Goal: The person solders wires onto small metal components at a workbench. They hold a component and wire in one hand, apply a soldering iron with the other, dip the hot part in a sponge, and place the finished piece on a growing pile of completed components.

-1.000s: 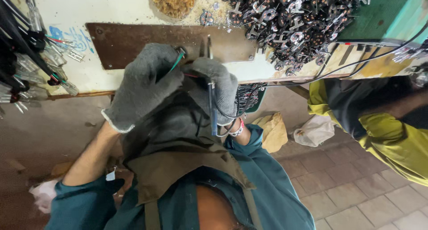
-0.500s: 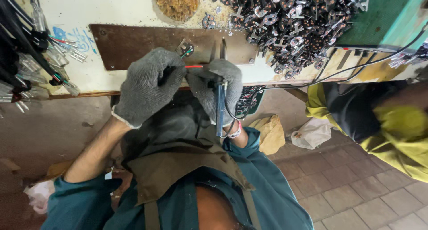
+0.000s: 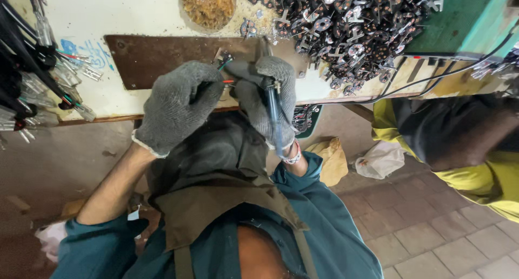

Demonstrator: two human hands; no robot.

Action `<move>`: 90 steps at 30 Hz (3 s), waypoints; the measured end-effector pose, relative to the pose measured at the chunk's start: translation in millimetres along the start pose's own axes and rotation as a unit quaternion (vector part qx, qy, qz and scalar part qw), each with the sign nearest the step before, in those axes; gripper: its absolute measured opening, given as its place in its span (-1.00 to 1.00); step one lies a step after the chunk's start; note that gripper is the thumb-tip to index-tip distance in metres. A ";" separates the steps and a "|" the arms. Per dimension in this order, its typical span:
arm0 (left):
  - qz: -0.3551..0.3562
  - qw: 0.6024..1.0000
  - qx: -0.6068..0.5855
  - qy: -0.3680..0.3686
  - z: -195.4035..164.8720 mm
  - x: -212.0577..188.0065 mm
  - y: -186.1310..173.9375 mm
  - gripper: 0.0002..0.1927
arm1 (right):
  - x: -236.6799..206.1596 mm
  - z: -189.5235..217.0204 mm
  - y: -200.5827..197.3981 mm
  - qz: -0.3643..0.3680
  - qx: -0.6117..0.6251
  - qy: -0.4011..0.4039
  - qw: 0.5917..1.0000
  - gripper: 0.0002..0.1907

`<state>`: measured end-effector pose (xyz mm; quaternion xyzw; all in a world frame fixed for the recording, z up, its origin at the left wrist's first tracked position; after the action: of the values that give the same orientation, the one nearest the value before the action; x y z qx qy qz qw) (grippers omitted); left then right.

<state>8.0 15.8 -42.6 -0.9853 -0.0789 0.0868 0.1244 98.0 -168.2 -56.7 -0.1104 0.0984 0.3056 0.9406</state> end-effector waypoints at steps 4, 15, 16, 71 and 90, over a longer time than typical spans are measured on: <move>-0.005 0.999 -0.042 0.005 7.4 -6.4 6.7 -0.88 | -0.7 4.5 -0.9 0.006 -0.172 -0.107 0.979 -0.31; -0.097 0.994 -0.012 0.056 -12.0 -6.2 -6.1 -0.90 | -5.8 21.5 -2.7 -0.048 -0.238 -0.135 0.961 -0.65; -0.116 0.990 0.053 0.065 -13.6 -6.8 -17.6 -0.92 | -3.9 24.2 -5.9 -0.029 -0.264 -0.082 0.961 -0.67; 0.002 0.987 0.155 0.039 0.9 10.4 -1.9 -0.86 | 20.3 35.5 8.8 0.061 -0.301 -0.176 0.935 -0.58; -0.003 0.982 0.182 0.043 5.6 9.8 -1.3 -0.85 | -17.2 -23.4 -31.8 0.110 -0.293 -0.222 0.923 -0.81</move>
<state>16.3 20.1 -49.1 -0.9488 -0.0596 0.0566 0.3051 100.5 -209.1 -70.0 -0.2992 -0.1955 0.4389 0.8244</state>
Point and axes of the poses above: each hand's wrist, its own x-axis towards the middle knuckle, its own y-axis out of the palm, z = x × y, the point moved 2 cm from there along x, towards the middle knuckle, and after that the axes turned 8 degrees about z, right-handed, at the moved point
